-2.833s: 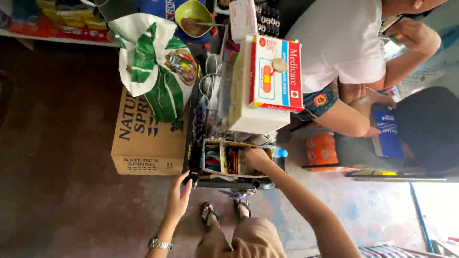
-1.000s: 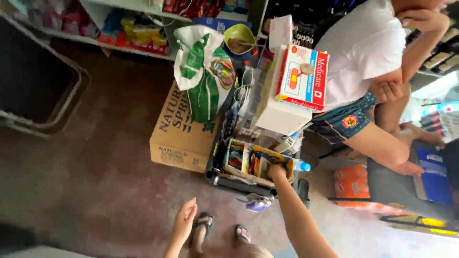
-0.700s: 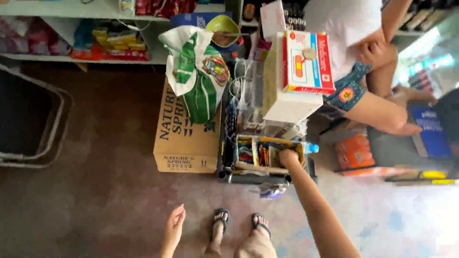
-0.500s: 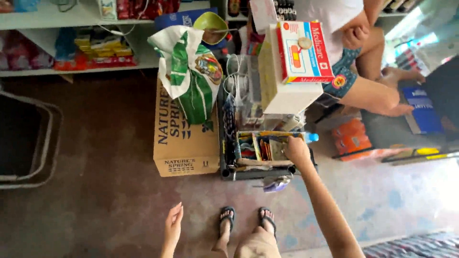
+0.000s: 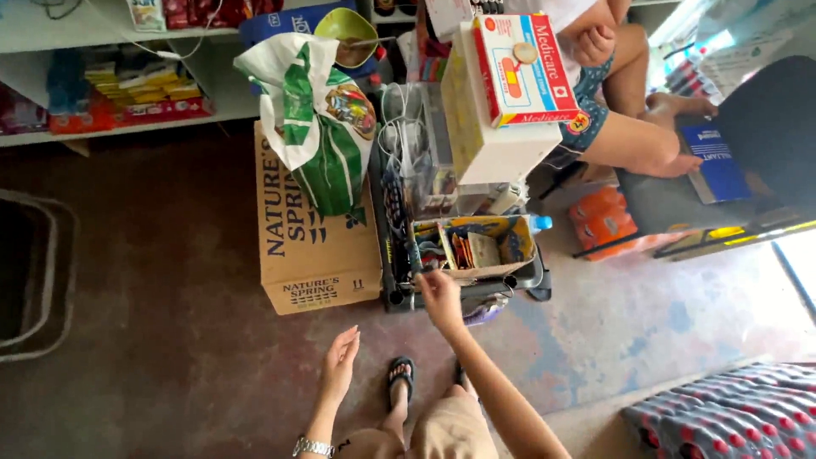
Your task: Organizing various retail items including sachets and toilet paper, and cleaning a soda bottle with a napkin.
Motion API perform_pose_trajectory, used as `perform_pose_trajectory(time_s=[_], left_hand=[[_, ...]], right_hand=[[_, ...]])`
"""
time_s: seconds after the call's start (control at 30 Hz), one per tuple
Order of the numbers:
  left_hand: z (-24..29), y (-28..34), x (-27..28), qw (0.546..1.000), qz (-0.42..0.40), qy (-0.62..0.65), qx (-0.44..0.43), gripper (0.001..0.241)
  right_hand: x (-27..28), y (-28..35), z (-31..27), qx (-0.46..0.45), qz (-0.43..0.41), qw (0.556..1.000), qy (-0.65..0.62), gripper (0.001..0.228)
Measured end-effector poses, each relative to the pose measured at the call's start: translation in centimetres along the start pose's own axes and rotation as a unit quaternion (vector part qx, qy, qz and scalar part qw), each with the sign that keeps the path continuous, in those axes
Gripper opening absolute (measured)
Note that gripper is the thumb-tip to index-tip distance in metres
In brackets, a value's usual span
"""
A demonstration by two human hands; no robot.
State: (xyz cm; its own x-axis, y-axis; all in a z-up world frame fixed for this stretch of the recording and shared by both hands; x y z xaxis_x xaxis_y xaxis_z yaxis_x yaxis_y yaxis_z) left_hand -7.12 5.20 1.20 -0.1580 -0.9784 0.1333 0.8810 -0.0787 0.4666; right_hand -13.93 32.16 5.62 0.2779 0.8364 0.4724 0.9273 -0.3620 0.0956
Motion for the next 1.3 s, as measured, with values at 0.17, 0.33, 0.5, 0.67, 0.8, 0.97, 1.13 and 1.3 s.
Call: perform_pose_trajectory(time_s=[0.17, 0.33, 0.5, 0.67, 0.8, 0.97, 1.13, 1.3], left_hand=[[-1.0, -0.1, 0.1, 1.0, 0.001, -0.002, 0.003, 0.049], [-1.5, 0.5, 0.5, 1.0, 0.009, -0.002, 0.011, 0.049], [-0.6, 0.4, 0.1, 1.0, -0.01, -0.018, 0.017, 0.049], [5.8, -2.1, -3.9, 0.965, -0.063, -0.2, -0.16, 0.045], [9.3, -6.9, -10.8, 0.866, -0.029, -0.315, -0.387, 0.033], [14.4, -9.3, -14.4, 0.811, 0.025, -0.329, -0.483, 0.027], [16.0, -12.1, -17.7, 0.805, 0.019, -0.37, -0.464, 0.026], [13.8, -15.6, -21.9, 0.799, -0.042, -0.438, -0.409, 0.029]], right_hand=[[-6.0, -0.1, 6.0, 0.137, -0.056, 0.964, 0.223, 0.015], [-7.0, -0.6, 6.5, 0.105, -0.107, 0.944, 0.294, 0.049], [-2.2, -0.2, 1.6, 0.025, -0.168, 0.929, 0.329, 0.041], [3.7, -6.9, 0.7, 0.046, 0.02, 0.965, 0.258, 0.034], [-0.3, -12.7, 9.2, -0.061, -0.075, 0.894, 0.437, 0.046], [8.5, -14.6, 9.7, -0.151, -0.085, 0.899, 0.401, 0.028], [10.8, -14.6, 10.0, -0.172, -0.079, 0.902, 0.389, 0.033], [8.6, -12.3, 3.7, -0.156, -0.136, 0.899, 0.385, 0.027]])
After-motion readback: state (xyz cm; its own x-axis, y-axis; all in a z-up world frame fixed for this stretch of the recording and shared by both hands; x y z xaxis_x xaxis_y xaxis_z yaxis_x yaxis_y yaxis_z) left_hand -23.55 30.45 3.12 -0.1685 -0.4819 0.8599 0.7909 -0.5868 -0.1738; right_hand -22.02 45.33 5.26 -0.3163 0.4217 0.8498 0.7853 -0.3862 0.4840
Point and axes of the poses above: each hand's wrist, its own y-axis away from the middle knuckle, its own x-axis out of the back of the hand, z = x × y, the point moved 5 cm from there along -y, towards the middle knuckle, and after that the axes turned 4 degrees about -x, right-handed, at the moved point
